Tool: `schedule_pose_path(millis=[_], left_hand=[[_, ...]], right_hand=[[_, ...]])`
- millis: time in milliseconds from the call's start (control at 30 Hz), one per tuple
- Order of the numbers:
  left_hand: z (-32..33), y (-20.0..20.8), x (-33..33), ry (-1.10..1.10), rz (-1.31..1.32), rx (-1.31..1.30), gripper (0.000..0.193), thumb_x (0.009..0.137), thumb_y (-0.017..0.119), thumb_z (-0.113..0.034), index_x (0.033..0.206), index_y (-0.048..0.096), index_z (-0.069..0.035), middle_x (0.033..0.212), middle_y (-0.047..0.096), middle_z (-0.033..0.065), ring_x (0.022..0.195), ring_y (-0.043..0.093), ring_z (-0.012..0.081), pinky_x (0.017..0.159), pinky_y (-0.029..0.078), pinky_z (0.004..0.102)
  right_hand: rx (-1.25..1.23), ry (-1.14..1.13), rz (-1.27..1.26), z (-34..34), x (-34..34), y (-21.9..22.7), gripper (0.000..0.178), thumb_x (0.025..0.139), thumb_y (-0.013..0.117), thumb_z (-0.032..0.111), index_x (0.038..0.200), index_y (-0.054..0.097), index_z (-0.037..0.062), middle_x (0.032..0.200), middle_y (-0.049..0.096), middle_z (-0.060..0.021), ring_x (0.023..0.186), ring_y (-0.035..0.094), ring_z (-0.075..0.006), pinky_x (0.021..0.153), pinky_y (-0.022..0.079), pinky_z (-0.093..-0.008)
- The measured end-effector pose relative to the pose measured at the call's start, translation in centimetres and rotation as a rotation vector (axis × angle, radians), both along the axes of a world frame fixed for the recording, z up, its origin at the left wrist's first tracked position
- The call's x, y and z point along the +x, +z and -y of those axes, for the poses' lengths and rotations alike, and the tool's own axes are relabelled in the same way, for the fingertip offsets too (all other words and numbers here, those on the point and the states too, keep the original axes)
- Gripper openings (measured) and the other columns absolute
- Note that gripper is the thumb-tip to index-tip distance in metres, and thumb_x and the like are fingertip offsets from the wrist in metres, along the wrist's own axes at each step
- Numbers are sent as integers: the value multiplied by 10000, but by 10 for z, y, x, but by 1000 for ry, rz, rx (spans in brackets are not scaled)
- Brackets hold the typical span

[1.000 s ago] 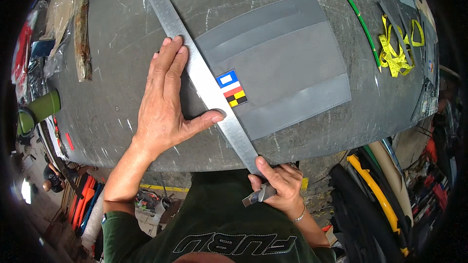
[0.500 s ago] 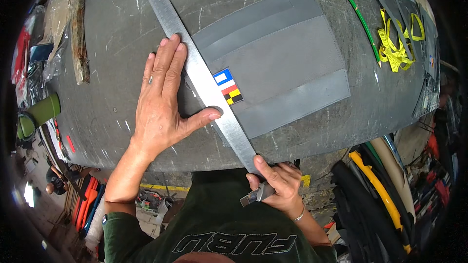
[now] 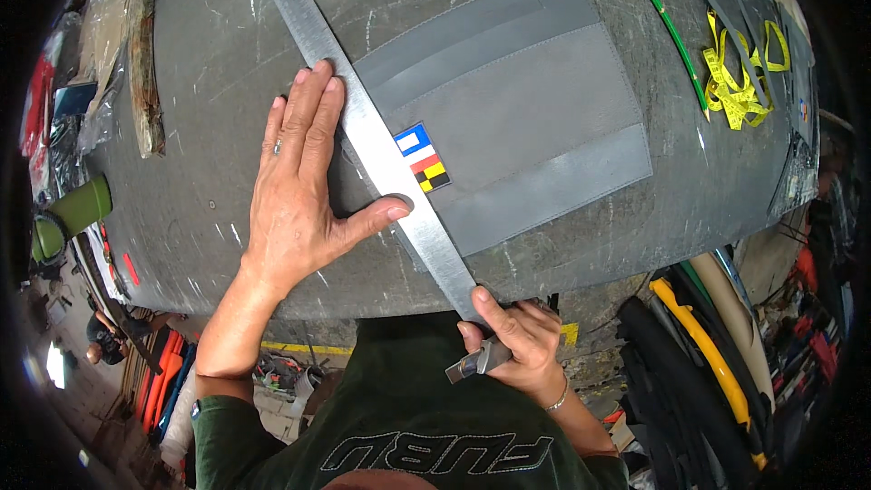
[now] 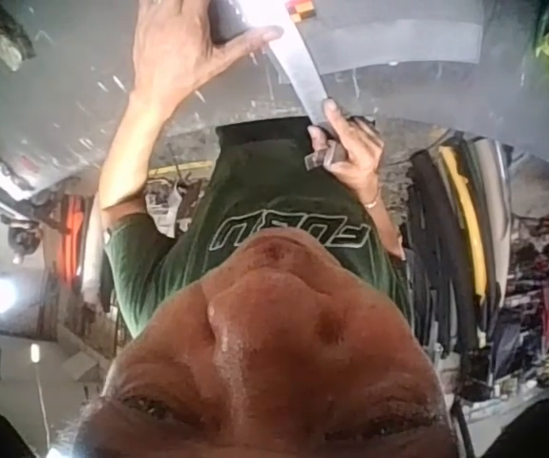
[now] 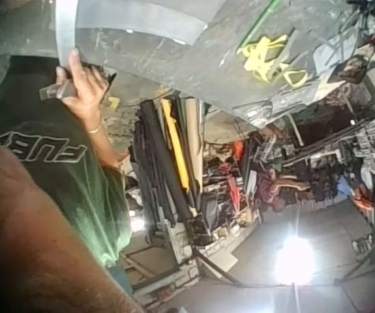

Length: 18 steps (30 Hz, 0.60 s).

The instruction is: Measure and cut pieces of textile material using a utility knife and a metal ruler on a workbench.

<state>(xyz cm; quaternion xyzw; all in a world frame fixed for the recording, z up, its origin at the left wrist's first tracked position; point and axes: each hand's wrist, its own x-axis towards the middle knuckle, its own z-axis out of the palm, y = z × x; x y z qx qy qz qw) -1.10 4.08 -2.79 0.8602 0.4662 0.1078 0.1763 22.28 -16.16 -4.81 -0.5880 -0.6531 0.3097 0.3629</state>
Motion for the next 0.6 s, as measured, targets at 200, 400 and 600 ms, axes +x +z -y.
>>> schedule_pose_path(millis=[200,400,600], left_hand=[[0,0,1,3,0,6,1231,676,846,-677,1578,370,12,1652,341,220,1553,292,395,1260,222,568],[-1,1,1,5,-3,10,1220,678,846,-678,1567,388,20,1642,358,225,1546,309,394,1260,223,566],[-1,0,1,1,-6,35,1200,691,857,-656,1564,389,21,1637,365,223,1535,329,394,1261,229,562]], right_hand=[[-4,17,11,-1,0,1,651,746,847,72,1364,653,6,670,644,-67,517,586,-226,555,473,-326],[3,14,0,-1,-1,1,650,753,848,69,1368,649,2,685,661,-75,510,577,-225,549,464,-328],[-10,16,1,-2,-1,4,655,757,843,36,1379,641,0,734,687,-99,519,565,-228,551,462,-335]])
